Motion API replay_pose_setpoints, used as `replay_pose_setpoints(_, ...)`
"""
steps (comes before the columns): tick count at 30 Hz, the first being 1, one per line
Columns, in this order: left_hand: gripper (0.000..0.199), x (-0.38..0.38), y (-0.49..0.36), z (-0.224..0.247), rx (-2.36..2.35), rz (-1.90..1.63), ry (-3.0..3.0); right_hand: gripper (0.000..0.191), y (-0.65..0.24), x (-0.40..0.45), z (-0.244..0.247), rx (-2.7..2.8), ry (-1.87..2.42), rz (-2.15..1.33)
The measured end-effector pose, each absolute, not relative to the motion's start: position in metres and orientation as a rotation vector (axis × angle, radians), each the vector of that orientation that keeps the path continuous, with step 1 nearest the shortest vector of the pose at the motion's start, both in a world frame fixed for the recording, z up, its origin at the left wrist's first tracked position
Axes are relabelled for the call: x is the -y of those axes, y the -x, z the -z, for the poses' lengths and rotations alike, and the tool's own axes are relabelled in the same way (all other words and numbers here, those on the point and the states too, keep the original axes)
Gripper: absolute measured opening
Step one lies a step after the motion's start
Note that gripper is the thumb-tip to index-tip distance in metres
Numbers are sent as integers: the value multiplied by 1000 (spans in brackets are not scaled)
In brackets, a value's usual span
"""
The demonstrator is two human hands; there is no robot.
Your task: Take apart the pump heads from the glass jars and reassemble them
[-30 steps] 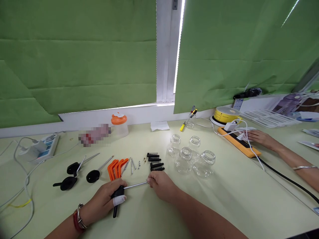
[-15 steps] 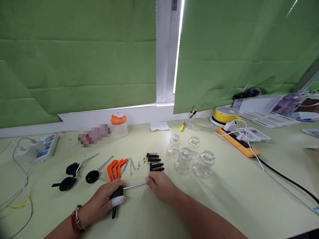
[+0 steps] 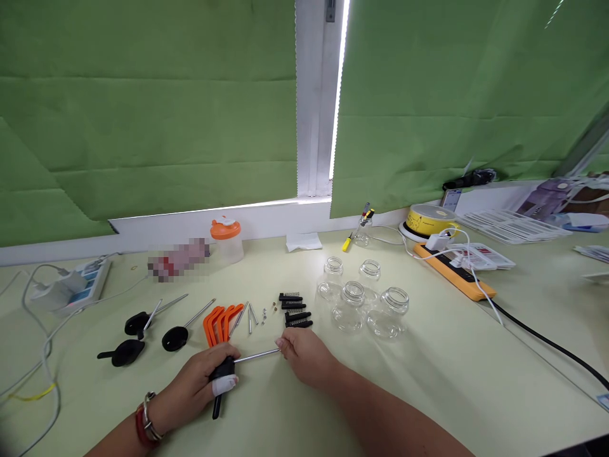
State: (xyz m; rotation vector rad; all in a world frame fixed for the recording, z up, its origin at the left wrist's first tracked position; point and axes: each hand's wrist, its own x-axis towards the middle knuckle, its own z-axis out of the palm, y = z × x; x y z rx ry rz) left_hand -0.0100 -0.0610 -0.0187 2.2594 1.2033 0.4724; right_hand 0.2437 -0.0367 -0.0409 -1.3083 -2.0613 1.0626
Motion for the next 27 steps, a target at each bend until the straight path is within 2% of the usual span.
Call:
replay_pose_setpoints(8,25,63,12,18,-1231,-472,-2235,25,-244,37,39,1938,1254,-1161)
replay_pose_setpoints(15,24,61,12,16,-1252,-469,-2212,10,-246,36,38,1763,1157,-1499)
replay_pose_setpoints(27,24,61,1,14,-1258,-438,-2207,6,-248,31,39,1664,1181,-1516)
